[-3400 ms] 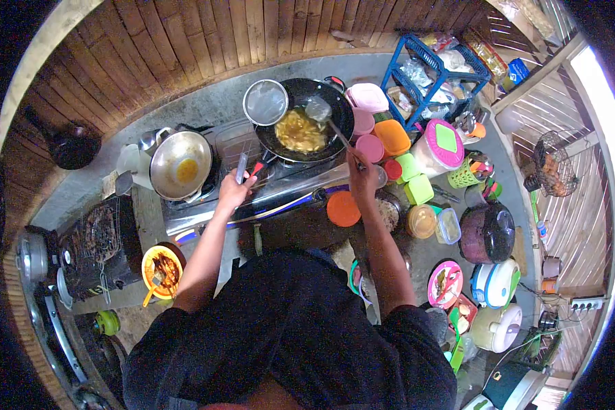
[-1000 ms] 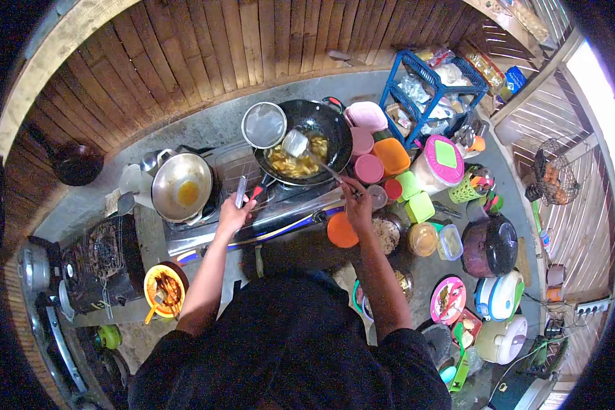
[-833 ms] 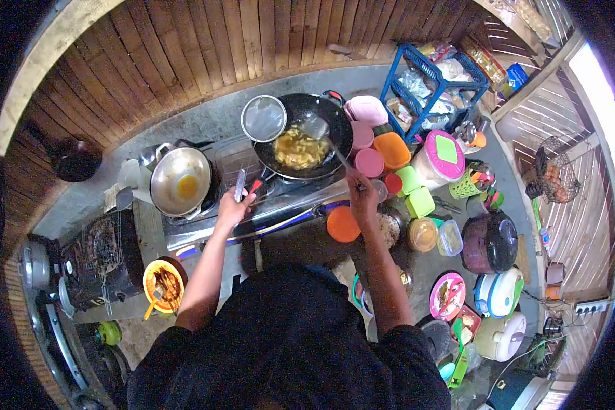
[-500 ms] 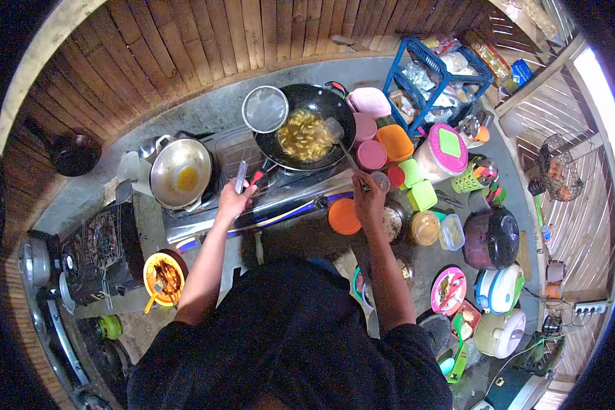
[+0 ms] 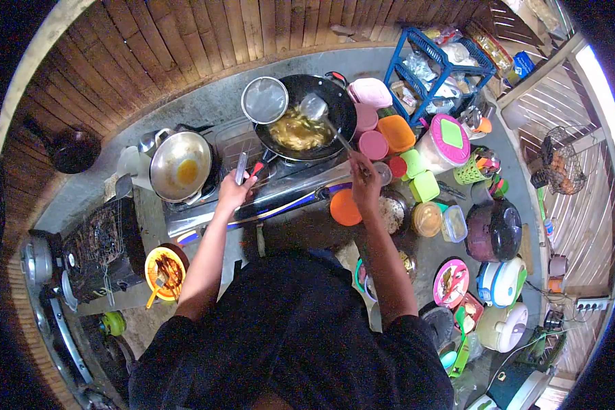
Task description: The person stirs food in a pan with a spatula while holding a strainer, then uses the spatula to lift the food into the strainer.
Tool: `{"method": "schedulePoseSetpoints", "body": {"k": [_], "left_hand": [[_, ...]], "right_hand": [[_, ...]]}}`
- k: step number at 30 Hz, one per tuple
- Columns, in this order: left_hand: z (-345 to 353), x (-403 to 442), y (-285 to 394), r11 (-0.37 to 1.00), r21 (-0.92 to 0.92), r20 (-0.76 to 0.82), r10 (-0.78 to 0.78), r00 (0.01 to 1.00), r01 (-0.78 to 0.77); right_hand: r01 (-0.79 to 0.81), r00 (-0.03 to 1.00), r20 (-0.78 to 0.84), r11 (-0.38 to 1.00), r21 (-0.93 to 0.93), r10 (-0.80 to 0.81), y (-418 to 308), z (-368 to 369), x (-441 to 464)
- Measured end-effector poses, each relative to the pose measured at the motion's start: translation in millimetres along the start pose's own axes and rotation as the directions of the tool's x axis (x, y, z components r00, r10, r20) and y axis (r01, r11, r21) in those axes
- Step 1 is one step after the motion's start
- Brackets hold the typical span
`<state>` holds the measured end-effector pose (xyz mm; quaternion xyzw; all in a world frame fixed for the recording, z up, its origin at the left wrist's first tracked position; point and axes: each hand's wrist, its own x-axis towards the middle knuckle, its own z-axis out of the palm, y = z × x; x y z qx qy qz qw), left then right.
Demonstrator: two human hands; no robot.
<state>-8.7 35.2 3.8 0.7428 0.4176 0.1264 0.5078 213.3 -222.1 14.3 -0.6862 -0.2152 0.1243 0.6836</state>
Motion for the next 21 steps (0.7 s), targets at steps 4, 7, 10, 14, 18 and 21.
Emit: {"method": "schedulePoseSetpoints", "body": {"k": [4,7,10,14,18,21], "left_hand": [[1,-3,3,1.000,-0.023,0.000,-0.011,1.000,0.011],[0,-2,3,0.999,-0.033,-0.007,-0.008,1.000,0.008],[0,-1,2,0.998,-0.052,0.001,-0.018,1.000,0.018],[1,0,-1,1.000,-0.023,-0.005,0.011,1.000,-0.011],[1,1,-3,1.000,-0.015,-0.006,0.006,1.000,-0.006],[1,-2,-1,0.999,-0.033,-0.006,-0.011,1.000,0.011]], "right_hand": [[0.287,0.934,-0.072,0.854,-0.434,-0.350,7,-12,21],[0.267,0.933,-0.078,0.821,-0.505,-0.351,16,-18,29],[0.200,0.954,-0.078,0.809,-0.553,-0.289,18,-16,30],[0.067,0.986,-0.132,0.967,-0.247,-0.102,12,-2,21],[-0.068,0.995,-0.068,0.998,-0.015,0.067,-11,6,7],[-0.114,0.993,0.001,0.990,0.081,0.114,-8,7,8]]}}
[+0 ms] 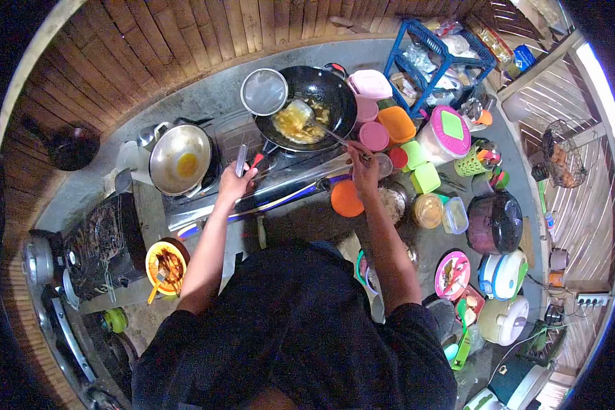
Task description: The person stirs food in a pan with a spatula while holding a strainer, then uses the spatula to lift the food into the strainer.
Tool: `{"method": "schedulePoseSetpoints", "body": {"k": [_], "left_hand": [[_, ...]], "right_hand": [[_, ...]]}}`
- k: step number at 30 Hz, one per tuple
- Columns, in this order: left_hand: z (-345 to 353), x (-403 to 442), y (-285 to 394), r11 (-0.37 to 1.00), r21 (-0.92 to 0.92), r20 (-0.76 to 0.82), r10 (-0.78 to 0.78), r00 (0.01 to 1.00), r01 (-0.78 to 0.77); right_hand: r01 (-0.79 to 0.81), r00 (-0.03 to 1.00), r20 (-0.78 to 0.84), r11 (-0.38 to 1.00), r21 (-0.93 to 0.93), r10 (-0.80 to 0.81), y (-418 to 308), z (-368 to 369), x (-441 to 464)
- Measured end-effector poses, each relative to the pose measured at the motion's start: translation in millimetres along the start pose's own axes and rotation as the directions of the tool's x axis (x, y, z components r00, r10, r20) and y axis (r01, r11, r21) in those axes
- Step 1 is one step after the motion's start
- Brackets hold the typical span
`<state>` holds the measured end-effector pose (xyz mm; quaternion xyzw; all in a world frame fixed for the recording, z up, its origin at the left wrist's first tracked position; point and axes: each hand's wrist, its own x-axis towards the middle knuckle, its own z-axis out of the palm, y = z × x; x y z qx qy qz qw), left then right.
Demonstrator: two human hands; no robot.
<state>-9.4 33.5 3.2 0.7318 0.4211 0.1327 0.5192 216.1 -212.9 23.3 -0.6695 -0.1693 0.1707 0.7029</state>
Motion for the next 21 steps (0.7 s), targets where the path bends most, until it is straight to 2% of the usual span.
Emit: {"method": "schedulePoseSetpoints", "body": {"k": [1,3,4,6,7,9,10,11,13,16,20,21], "left_hand": [[0,-2,1,1.000,0.001,0.004,-0.003,1.000,0.003],[-1,-2,4,1.000,0.005,0.000,-0.002,1.000,0.002],[-1,-2,4,1.000,0.006,0.002,-0.003,1.000,0.003],[-1,-2,4,1.000,0.010,-0.003,0.004,1.000,-0.004],[-1,-3,3,1.000,0.012,0.001,0.001,1.000,-0.001],[-1,-2,3,1.000,0.016,-0.003,0.017,1.000,-0.017],[-1,-1,2,1.000,0.017,0.000,0.015,1.000,-0.015],[0,0,2,0.999,0.040,-0.005,0.021,1.000,-0.021],[0,1,0,0.998,0.063,-0.009,0.027,1.000,-0.026],[1,2,-1,0.999,0.046,-0.004,0.021,1.000,-0.021],[0,0,1,0.998,0.044,-0.003,0.037,0.999,-0.036],[0,-1,2,0.999,0.034,0.000,0.026,1.000,-0.026]], "right_hand": [[-0.004,1.000,-0.002,1.000,-0.001,0.004,0,0,-1],[0.145,0.989,0.022,0.989,-0.030,-0.144,-1,2,0],[0.143,0.990,0.020,0.989,-0.031,-0.143,3,0,3],[0.296,0.954,0.002,0.938,-0.179,-0.301,9,-6,10],[0.292,0.955,0.001,0.939,-0.181,-0.297,9,-12,11],[0.367,0.914,0.017,0.811,-0.455,-0.404,4,-21,13],[0.268,0.942,-0.025,0.793,-0.547,-0.336,-12,-19,5],[0.266,0.942,-0.027,0.793,-0.548,-0.335,-16,-20,3],[0.424,0.865,0.051,0.671,-0.608,-0.500,-20,-24,1],[0.377,0.895,0.082,0.646,-0.664,-0.438,-23,-29,-5],[0.421,0.873,0.126,0.596,-0.684,-0.471,-15,-29,-22],[0.385,0.896,0.071,0.684,-0.619,-0.439,-12,-25,-28]]}}
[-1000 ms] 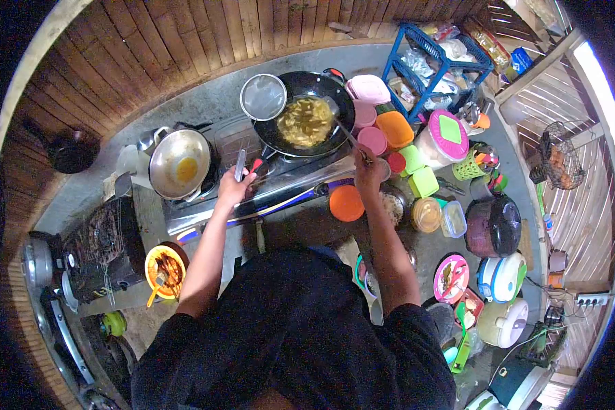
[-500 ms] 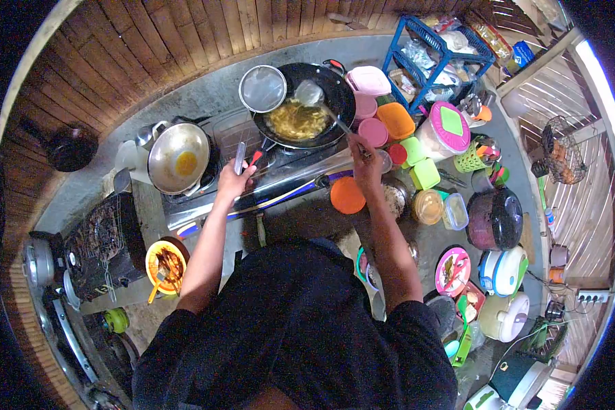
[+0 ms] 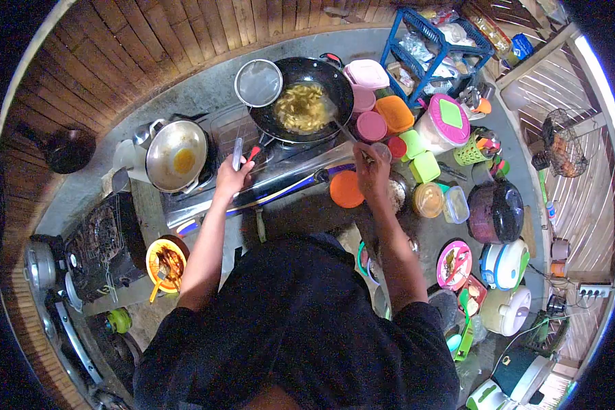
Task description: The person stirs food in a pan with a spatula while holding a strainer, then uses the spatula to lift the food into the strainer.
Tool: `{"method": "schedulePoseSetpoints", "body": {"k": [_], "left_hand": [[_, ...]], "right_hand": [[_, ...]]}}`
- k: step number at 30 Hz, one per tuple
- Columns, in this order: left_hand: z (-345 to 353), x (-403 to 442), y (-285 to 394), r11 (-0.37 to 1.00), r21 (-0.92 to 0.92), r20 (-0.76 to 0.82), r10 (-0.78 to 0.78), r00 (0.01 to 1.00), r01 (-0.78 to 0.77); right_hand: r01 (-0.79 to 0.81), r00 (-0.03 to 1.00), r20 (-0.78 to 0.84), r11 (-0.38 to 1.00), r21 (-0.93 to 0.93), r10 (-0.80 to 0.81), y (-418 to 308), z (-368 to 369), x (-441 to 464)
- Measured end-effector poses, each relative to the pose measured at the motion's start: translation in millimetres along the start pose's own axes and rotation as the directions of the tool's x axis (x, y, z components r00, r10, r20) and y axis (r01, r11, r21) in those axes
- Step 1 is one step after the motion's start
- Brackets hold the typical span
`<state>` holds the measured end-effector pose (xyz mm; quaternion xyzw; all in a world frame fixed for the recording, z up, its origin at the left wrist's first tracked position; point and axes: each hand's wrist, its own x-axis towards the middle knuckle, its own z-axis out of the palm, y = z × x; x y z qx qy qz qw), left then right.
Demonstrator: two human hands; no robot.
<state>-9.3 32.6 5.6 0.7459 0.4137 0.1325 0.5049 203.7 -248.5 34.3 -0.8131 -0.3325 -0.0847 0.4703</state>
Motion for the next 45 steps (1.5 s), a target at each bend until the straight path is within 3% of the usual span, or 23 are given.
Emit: {"method": "schedulePoseSetpoints", "body": {"k": [2,4,7,11,14,16,20,22,26,28,32,34,37,41,43,44,45], "left_hand": [[-1,-1,2,1.000,-0.001,-0.003,0.008,1.000,-0.008],[-1,-3,5,1.000,0.001,-0.003,0.015,1.000,-0.015],[-1,-2,5,1.000,-0.002,-0.002,-0.023,1.000,0.023],[0,0,1,1.000,-0.008,-0.002,0.005,1.000,-0.005],[0,-1,2,1.000,-0.017,0.000,-0.001,1.000,0.001],[-1,-2,2,1.000,-0.015,-0.001,0.010,1.000,-0.010],[1,3,-3,1.000,0.006,0.002,-0.012,1.000,0.012],[1,2,-3,1.000,0.018,0.004,-0.023,1.000,0.023],[1,2,-2,0.999,0.017,0.000,-0.032,1.000,0.032],[1,3,-3,1.000,0.016,0.004,-0.026,1.000,0.026],[1,3,-4,1.000,-0.011,0.004,-0.020,1.000,0.020],[1,2,-2,1.000,-0.003,0.000,-0.018,1.000,0.018],[0,0,1,1.000,0.011,-0.008,-0.025,1.000,0.025],[0,-1,3,1.000,0.015,-0.007,-0.014,1.000,0.014],[1,0,2,1.000,0.009,-0.012,-0.018,1.000,0.018],[1,0,1,1.000,0.008,-0.011,-0.016,1.000,0.016],[1,0,2,1.000,0.007,-0.009,-0.015,1.000,0.015]], "right_hand": [[-0.064,0.998,-0.014,0.993,0.095,0.066,-5,8,-6],[-0.358,0.932,0.136,0.805,0.473,0.335,-9,14,-12],[-0.357,0.931,0.149,0.752,0.554,0.333,-5,25,-9],[-0.317,0.947,0.132,0.789,0.526,0.292,7,27,2],[-0.215,0.976,0.043,0.905,0.366,0.215,18,29,14],[-0.034,0.996,-0.072,0.963,0.266,0.055,16,28,22],[-0.015,0.997,-0.070,0.977,0.212,0.030,33,32,26],[-0.093,0.994,-0.046,0.995,0.041,0.095,23,28,23],[-0.131,0.990,-0.047,0.991,0.034,0.132,17,37,20],[-0.353,0.932,0.081,0.838,0.417,0.353,18,46,15],[-0.396,0.915,0.151,0.759,0.516,0.375,5,50,10],[-0.485,0.869,0.246,0.637,0.599,0.430,-8,48,8],[-0.528,0.839,0.290,0.560,0.638,0.461,-15,48,6],[-0.486,0.872,0.301,0.613,0.623,0.385,-18,40,1],[-0.322,0.944,0.235,0.800,0.506,0.231,-20,34,-3],[-0.322,0.944,0.234,0.800,0.506,0.232,-21,32,-5],[-0.182,0.977,0.178,0.897,0.403,0.118,-22,30,-7]]}}
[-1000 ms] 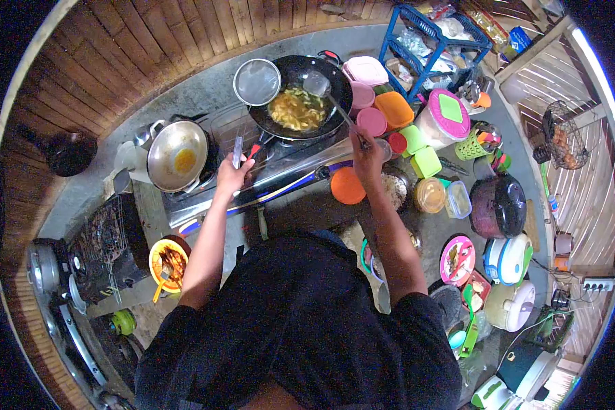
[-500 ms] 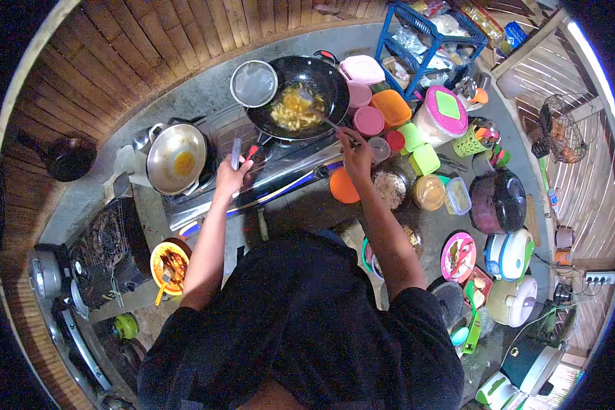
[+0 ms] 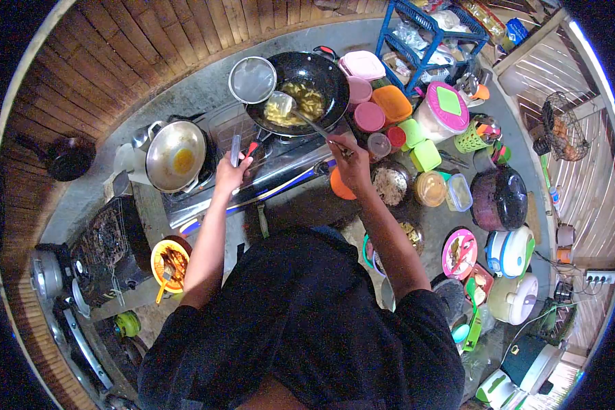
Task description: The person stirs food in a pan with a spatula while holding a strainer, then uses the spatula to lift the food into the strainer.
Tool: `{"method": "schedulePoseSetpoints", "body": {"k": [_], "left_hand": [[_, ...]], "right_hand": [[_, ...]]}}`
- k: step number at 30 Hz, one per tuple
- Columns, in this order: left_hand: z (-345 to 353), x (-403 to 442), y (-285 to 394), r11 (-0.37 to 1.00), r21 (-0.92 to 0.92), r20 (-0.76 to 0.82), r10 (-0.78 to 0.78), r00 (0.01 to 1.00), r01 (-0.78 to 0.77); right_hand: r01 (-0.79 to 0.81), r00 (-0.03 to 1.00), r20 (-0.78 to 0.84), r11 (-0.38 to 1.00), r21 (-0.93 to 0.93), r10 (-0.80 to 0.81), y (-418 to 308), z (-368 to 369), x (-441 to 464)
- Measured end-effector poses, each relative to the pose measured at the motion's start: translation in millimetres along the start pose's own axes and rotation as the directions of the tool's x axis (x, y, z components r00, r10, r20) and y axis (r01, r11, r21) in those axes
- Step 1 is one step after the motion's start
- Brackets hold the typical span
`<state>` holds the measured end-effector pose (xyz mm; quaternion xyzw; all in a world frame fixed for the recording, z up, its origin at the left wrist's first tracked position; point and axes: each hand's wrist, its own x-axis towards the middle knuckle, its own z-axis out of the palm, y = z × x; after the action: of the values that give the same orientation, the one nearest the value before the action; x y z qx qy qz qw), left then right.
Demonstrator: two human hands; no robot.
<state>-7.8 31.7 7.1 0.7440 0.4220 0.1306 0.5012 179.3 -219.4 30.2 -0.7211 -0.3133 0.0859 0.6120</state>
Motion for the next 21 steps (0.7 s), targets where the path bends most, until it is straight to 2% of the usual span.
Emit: {"method": "schedulePoseSetpoints", "body": {"k": [1,5,8,10,14,16,21], "left_hand": [[0,0,1,1.000,0.001,0.002,0.000,1.000,0.000],[1,0,-1,1.000,-0.012,-0.005,-0.014,1.000,0.014],[1,0,-1,0.999,-0.031,-0.005,-0.016,1.000,0.016],[1,0,-2,0.999,-0.037,0.001,-0.007,1.000,0.008],[1,1,-3,1.000,-0.014,0.005,-0.012,1.000,0.012],[1,2,-3,1.000,0.008,0.005,-0.005,1.000,0.005],[0,-2,0,0.999,-0.032,-0.004,-0.003,1.000,0.002]], "right_hand": [[0.130,0.992,0.014,0.980,-0.148,-0.129,-1,-1,-3],[0.111,0.991,0.092,0.971,-0.214,-0.093,0,-5,-9],[0.124,0.992,0.034,0.971,-0.204,-0.120,13,-8,-6],[0.069,0.997,-0.008,0.940,-0.335,-0.076,13,-13,-1],[0.031,0.993,-0.092,0.924,-0.381,-0.071,3,-20,9],[0.177,0.953,-0.169,0.913,-0.368,-0.253,9,-27,19],[0.178,0.939,-0.168,0.844,-0.506,-0.299,28,-36,31]]}}
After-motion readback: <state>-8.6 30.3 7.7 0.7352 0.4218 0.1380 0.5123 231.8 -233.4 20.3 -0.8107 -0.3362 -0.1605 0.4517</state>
